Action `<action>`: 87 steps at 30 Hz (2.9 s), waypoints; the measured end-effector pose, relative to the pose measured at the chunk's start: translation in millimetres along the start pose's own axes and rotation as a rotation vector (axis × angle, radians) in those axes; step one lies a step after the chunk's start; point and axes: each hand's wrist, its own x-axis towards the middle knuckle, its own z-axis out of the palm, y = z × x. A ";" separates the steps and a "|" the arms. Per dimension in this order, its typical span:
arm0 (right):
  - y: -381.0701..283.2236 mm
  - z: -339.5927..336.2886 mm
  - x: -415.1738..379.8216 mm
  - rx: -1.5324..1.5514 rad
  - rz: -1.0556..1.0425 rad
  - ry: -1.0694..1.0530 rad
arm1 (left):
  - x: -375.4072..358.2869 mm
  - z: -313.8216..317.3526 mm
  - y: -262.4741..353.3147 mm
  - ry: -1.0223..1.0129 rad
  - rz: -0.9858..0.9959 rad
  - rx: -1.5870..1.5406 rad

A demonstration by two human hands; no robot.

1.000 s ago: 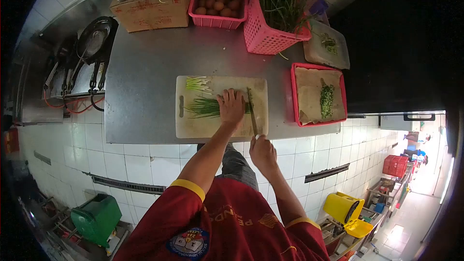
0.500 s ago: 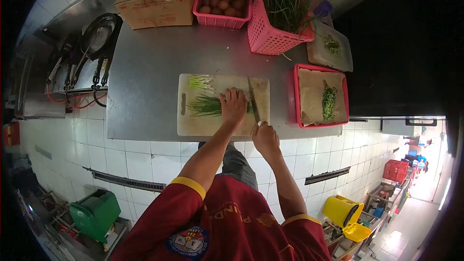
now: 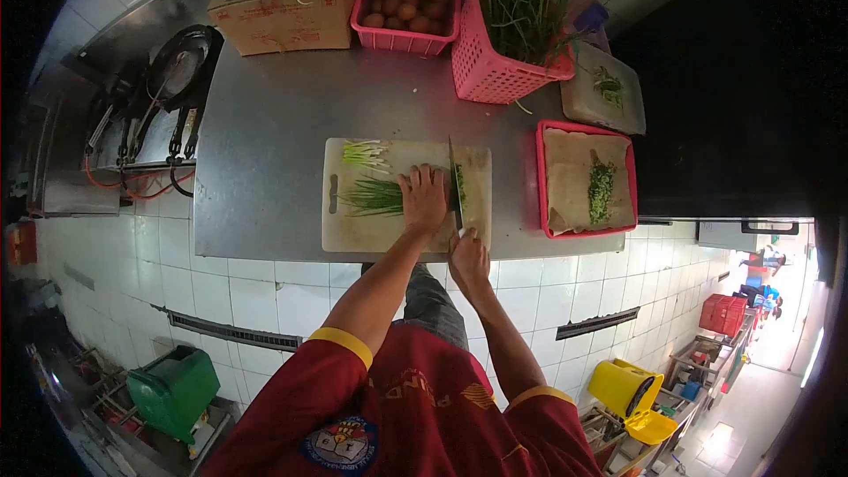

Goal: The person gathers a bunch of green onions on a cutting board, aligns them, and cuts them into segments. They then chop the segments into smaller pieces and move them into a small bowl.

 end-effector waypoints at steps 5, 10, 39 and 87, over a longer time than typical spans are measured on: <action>-32.8 -60.6 -2.4 -0.080 0.039 -0.155 | 3.0 -8.3 2.3 -0.013 -0.014 -0.009; -32.6 -56.9 -41.8 -0.120 0.157 -0.243 | 1.8 -6.1 1.6 -0.015 -0.018 -0.046; 1.8 15.6 14.2 -0.021 -0.023 0.005 | 1.6 -15.8 0.2 -0.028 -0.002 -0.048; 3.8 -1.7 1.7 0.157 -0.022 0.087 | -0.2 -11.9 -0.5 0.070 0.047 -0.039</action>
